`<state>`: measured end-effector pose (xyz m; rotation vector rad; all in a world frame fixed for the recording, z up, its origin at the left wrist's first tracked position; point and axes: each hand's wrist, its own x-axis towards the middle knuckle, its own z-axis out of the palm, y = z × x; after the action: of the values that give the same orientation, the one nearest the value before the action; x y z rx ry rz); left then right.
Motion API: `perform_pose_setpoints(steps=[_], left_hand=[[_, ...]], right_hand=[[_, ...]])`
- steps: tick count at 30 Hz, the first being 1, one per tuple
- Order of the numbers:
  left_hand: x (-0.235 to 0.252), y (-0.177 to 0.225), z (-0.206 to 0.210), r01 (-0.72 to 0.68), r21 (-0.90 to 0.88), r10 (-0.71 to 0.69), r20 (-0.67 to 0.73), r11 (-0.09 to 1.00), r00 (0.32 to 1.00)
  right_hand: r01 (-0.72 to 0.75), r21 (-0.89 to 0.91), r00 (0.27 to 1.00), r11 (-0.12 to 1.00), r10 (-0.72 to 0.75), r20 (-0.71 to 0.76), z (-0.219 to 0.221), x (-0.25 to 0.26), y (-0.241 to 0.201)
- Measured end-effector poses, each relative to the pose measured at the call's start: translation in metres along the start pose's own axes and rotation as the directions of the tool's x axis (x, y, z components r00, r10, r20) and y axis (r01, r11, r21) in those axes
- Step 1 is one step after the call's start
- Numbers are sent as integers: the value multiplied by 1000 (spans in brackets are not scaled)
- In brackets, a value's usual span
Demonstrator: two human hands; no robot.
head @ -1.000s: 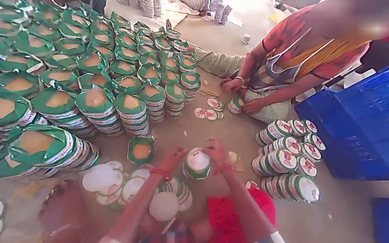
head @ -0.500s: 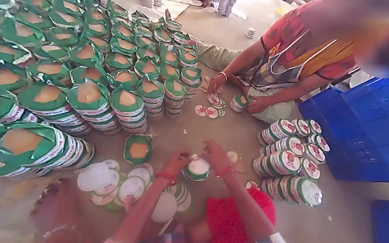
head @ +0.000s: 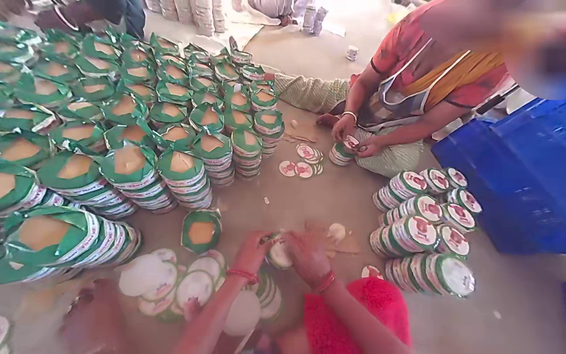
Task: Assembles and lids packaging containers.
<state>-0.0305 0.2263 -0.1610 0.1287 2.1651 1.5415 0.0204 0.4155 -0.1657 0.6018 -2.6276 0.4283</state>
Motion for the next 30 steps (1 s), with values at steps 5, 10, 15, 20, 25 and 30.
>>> perform_pose_setpoints(steps=[5,10,15,20,25,30], left_hand=[[-2,-6,2,-57,59,59,-24,997,998],[-3,-8,4,-110,118,115,-38,987,993],[-4,-19,17,-89,-103,75,-135,991,988],[-12,-9,13,-166,-74,148,-201,983,968],[-24,30,25,-241,777,266,98,582,959],[-23,34,28,-230,629,302,-9,742,953]], right_hand=[[-134,-68,987,989,139,79,6,-5,-22],[-186,8,978,983,184,95,10,-14,-22],[-256,90,945,962,230,233,6,-15,-19],[-389,396,919,832,325,222,-3,-16,-8],[-573,698,722,429,668,182,-12,-21,0],[-569,822,528,16,773,350,-23,-15,-2]])
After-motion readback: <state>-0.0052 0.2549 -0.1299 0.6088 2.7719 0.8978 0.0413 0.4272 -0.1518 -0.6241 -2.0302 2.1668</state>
